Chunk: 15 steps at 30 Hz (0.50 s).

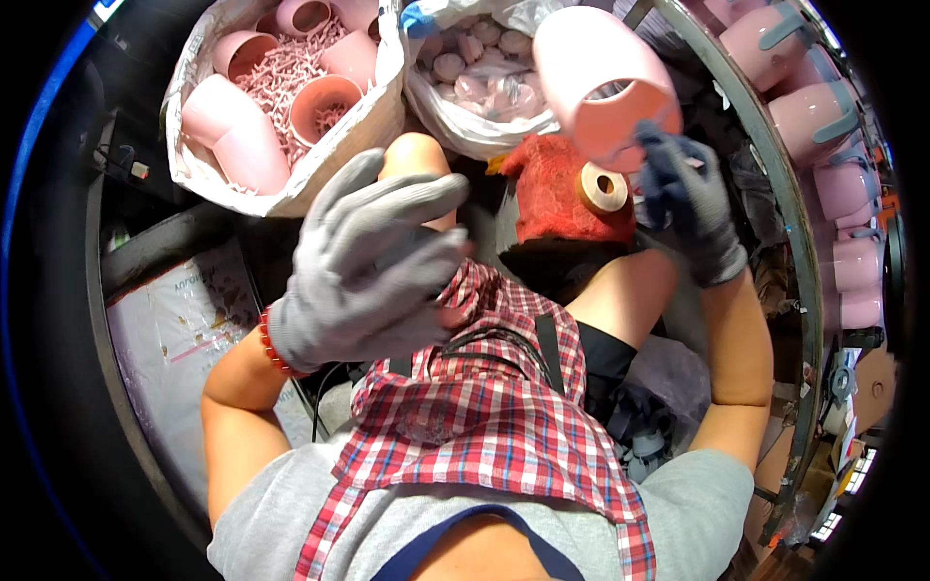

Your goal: The person assembles pink thermal flasks by fitting a plastic top and handle assembly onto the flask body, then placing the completed units on a table.

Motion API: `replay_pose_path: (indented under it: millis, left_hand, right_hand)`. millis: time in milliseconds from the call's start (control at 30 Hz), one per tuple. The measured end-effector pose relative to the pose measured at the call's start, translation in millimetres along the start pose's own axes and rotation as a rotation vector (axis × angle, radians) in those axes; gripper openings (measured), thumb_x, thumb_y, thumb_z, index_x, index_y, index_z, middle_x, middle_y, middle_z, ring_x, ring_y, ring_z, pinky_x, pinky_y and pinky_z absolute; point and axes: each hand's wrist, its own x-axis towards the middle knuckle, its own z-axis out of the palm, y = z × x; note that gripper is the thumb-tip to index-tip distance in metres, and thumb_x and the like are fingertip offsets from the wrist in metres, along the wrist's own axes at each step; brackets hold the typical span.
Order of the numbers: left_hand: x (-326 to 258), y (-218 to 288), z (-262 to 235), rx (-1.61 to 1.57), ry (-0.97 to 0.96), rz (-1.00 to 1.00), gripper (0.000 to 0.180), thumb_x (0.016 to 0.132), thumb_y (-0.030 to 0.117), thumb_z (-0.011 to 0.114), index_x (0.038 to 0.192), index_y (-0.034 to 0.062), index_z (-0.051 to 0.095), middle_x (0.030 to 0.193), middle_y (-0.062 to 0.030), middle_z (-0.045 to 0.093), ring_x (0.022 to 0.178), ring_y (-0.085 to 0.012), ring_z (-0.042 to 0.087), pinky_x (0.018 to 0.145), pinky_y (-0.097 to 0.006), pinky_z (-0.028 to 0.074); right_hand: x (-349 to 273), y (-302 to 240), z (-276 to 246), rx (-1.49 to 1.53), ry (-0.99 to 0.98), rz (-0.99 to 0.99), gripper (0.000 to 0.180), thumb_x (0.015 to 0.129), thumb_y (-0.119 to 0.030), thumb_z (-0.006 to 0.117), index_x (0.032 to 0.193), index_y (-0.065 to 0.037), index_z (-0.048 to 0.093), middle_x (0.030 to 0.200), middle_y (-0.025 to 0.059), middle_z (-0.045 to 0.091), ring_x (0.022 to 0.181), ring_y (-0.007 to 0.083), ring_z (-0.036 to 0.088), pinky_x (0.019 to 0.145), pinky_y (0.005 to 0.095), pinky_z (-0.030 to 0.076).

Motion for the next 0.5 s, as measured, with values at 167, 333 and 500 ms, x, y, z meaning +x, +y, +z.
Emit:
replay_pose_path:
  millis: [167,333,500]
  left_hand:
    - [43,-6,29,0.19,0.032,0.097,0.046,0.08,0.054,0.06,0.103,0.0139,0.063,0.128,-0.0188,0.051,0.118,-0.0384,0.051,0.101,-0.057,0.033]
    - [26,-19,18,-0.165,-0.004,0.142,0.041,0.072,0.043,0.073,0.061,0.009,0.053,0.092,-0.0078,0.062,0.092,-0.0294,0.062,0.081,-0.047,0.05]
    - [-9,-40,4,-0.312,0.182,-0.063,0.051,0.078,0.042,0.069,0.057,0.0004,0.05,0.091,-0.0149,0.063,0.085,-0.0309,0.063,0.078,-0.042,0.051]
  right_hand:
    - [-27,18,33,0.01,-0.132,-0.02,0.024,0.091,-0.024,0.061,0.1,-0.004,0.068,0.065,-0.0026,0.051,0.054,0.0042,0.047,0.047,0.0186,0.036]
    - [-26,-10,-6,-0.089,-0.268,-0.074,0.021,0.091,-0.022,0.058,0.089,-0.003,0.066,0.068,-0.0013,0.055,0.061,0.0076,0.05,0.056,0.023,0.043]
    - [-30,-61,-112,0.533,0.497,-0.866,0.015,0.091,-0.025,0.059,0.092,-0.011,0.063,0.071,0.0028,0.063,0.058,0.0125,0.056,0.054,0.022,0.049]
